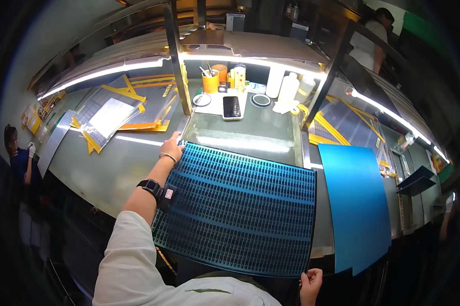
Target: Sorting and inspecting large patterned glass or metal panels at a fabrication workstation.
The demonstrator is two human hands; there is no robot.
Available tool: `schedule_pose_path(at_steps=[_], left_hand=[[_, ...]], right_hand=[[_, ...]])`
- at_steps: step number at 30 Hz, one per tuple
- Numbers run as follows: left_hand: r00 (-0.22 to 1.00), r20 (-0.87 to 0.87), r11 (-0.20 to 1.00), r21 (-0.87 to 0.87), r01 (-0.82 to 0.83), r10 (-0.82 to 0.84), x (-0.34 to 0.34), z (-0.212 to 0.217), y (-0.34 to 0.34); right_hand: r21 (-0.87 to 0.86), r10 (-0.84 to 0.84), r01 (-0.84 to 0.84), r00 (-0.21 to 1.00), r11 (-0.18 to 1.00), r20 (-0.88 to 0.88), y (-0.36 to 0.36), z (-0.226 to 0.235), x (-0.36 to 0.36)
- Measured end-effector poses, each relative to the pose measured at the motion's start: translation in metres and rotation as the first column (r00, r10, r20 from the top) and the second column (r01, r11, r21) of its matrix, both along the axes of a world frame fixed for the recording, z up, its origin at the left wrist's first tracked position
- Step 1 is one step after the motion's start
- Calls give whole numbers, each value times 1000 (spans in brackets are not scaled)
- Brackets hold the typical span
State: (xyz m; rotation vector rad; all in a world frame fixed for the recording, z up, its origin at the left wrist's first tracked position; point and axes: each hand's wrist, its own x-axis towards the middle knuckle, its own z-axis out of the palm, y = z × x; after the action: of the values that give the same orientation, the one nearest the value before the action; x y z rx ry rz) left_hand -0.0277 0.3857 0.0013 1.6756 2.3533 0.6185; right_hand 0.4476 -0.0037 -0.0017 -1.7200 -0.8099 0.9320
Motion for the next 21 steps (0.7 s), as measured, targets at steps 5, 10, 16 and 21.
schedule_pose_path(at_steps=[5,10,16,21], left_hand=[[988,-98,986,105,132,-122,5,1,-9],[969,-200,982,97,165,-143,3,-9,-10],[895,-385,974,-49,221,-223,1,-7,-10],[815,-507,958,-105,265,-281,9,1,-17]], right_hand=[[6,55,-55,998,998,1,1,1,3],[-21,62,-61,998,998,16,0,1,6],[-26,57,-57,998,998,-17,1,0,8],[-43,63,-64,998,997,-10,9,25,-2]])
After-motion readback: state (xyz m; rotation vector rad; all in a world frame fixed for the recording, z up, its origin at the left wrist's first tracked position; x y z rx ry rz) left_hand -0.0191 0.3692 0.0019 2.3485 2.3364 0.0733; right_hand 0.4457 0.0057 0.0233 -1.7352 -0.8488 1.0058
